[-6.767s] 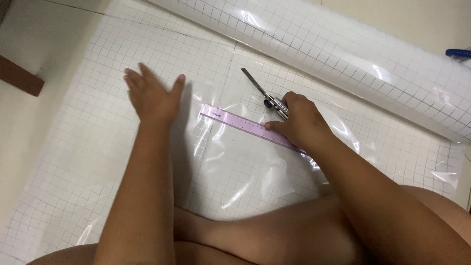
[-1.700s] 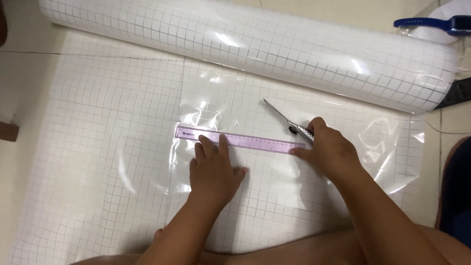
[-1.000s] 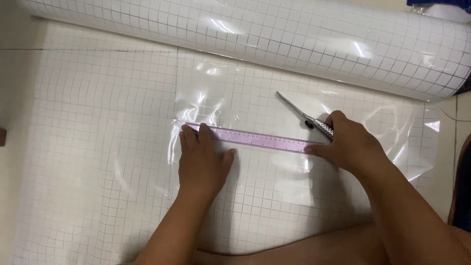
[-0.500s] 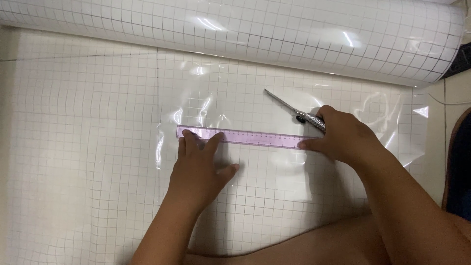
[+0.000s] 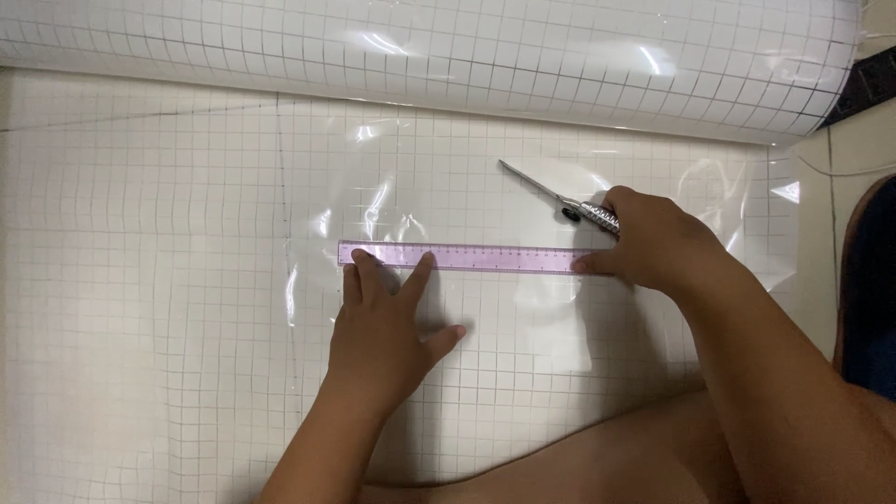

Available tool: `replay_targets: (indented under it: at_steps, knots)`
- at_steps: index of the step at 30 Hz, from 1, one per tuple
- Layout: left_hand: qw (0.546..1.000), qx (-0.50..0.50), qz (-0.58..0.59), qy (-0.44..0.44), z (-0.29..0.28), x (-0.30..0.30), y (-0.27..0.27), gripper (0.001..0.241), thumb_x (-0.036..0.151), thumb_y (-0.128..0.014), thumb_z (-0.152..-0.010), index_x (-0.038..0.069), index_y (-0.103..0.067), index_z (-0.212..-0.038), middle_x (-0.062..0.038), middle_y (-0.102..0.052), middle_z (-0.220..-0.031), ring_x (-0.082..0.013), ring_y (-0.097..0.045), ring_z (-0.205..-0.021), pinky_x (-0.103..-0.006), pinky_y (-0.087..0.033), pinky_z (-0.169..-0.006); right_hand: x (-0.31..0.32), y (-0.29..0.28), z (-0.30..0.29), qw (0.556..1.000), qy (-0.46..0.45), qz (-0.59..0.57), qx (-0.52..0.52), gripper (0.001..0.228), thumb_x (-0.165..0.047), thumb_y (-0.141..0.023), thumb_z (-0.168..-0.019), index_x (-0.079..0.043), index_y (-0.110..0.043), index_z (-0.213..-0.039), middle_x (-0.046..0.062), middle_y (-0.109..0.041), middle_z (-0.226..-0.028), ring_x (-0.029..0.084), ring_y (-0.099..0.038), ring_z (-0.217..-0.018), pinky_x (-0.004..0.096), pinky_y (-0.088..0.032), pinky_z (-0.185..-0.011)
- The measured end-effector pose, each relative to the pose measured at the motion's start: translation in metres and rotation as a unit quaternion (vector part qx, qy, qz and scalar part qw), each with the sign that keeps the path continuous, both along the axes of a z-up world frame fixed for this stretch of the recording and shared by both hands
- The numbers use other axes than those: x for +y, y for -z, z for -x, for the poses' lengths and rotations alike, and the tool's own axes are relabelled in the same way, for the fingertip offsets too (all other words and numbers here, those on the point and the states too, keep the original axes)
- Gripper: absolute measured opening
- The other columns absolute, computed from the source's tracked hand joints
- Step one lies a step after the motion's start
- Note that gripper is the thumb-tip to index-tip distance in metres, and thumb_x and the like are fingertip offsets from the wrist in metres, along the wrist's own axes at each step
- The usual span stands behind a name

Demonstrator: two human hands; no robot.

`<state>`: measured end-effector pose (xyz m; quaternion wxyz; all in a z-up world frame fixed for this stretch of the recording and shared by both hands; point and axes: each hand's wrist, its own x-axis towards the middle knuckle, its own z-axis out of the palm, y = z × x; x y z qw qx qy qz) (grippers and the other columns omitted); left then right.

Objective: The person cuts a piece of clear protective film on the floor using a ruler and a utility knife.

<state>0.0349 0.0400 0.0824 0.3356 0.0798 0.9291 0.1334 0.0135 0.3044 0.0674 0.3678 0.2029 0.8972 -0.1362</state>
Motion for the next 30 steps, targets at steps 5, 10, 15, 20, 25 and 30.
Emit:
replay_targets:
  at_steps: [5,10,15,20,25,30]
  knots:
    - [1.000,0.010,0.002,0.000,-0.002,-0.002,0.008,0.077,0.049,-0.075,-0.087,0.021,-0.049,-0.153,-0.042,-0.028,-0.154,-0.0596,-0.032,-0.142,-0.0602,-0.047,-0.103,0.004,0.001,-0.001,1.000,-0.002,0.013,0.012,0.067,-0.032,-0.087,-0.079,-0.001,-0.059,-0.131,0.025,-0.071,-0.114,0.039,-0.073,-0.101,0.044,-0.057,-0.079]
    - [1.000,0.003,-0.013,-0.003,-0.003,-0.001,0.006,0.078,0.047,-0.076,-0.086,0.018,-0.048,-0.153,-0.045,-0.025,-0.154,-0.0600,-0.030,-0.143,-0.0631,-0.045,-0.104,0.002,-0.001,-0.001,1.000,0.002,0.020,0.016,0.065,-0.029,-0.087,-0.080,0.000,-0.059,-0.131,0.026,-0.070,-0.114,0.039,-0.072,-0.101,0.045,-0.056,-0.079]
    - [1.000,0.022,0.016,0.012,-0.003,-0.003,0.018,0.078,0.052,-0.075,-0.086,0.025,-0.049,-0.154,-0.041,-0.029,-0.155,-0.0594,-0.033,-0.142,-0.0607,-0.047,-0.102,0.002,-0.002,-0.001,1.000,0.000,0.017,0.019,0.065,-0.029,-0.088,-0.078,-0.001,-0.061,-0.130,0.024,-0.071,-0.110,0.038,-0.073,-0.096,0.043,-0.056,-0.076]
    - [0.999,0.031,0.008,0.012,-0.004,-0.002,0.012,0.077,0.050,-0.077,-0.084,0.023,-0.051,-0.152,-0.042,-0.031,-0.153,-0.0604,-0.035,-0.141,-0.0615,-0.048,-0.101,0.001,-0.002,-0.001,1.000,-0.002,0.019,0.017,0.065,-0.029,-0.088,-0.079,0.000,-0.060,-0.131,0.025,-0.071,-0.111,0.039,-0.073,-0.097,0.043,-0.055,-0.076]
    - [0.999,0.039,0.004,0.009,-0.004,-0.004,0.019,0.078,0.053,-0.077,-0.082,0.024,-0.053,-0.151,-0.042,-0.031,-0.153,-0.0613,-0.034,-0.141,-0.0619,-0.047,-0.101,0.002,-0.001,0.000,1.000,0.001,0.014,0.015,0.064,-0.028,-0.088,-0.078,-0.001,-0.061,-0.129,0.024,-0.071,-0.109,0.037,-0.073,-0.096,0.042,-0.055,-0.076]
    - [0.998,0.041,0.011,0.053,-0.004,-0.004,0.021,0.082,0.063,-0.070,-0.083,0.026,-0.050,-0.153,-0.035,-0.044,-0.143,-0.0596,-0.042,-0.136,-0.0623,-0.049,-0.100,0.005,0.004,0.001,0.999,0.007,0.029,0.023,0.057,-0.026,-0.088,-0.079,-0.001,-0.063,-0.123,0.022,-0.071,-0.105,0.036,-0.072,-0.093,0.041,-0.054,-0.074]
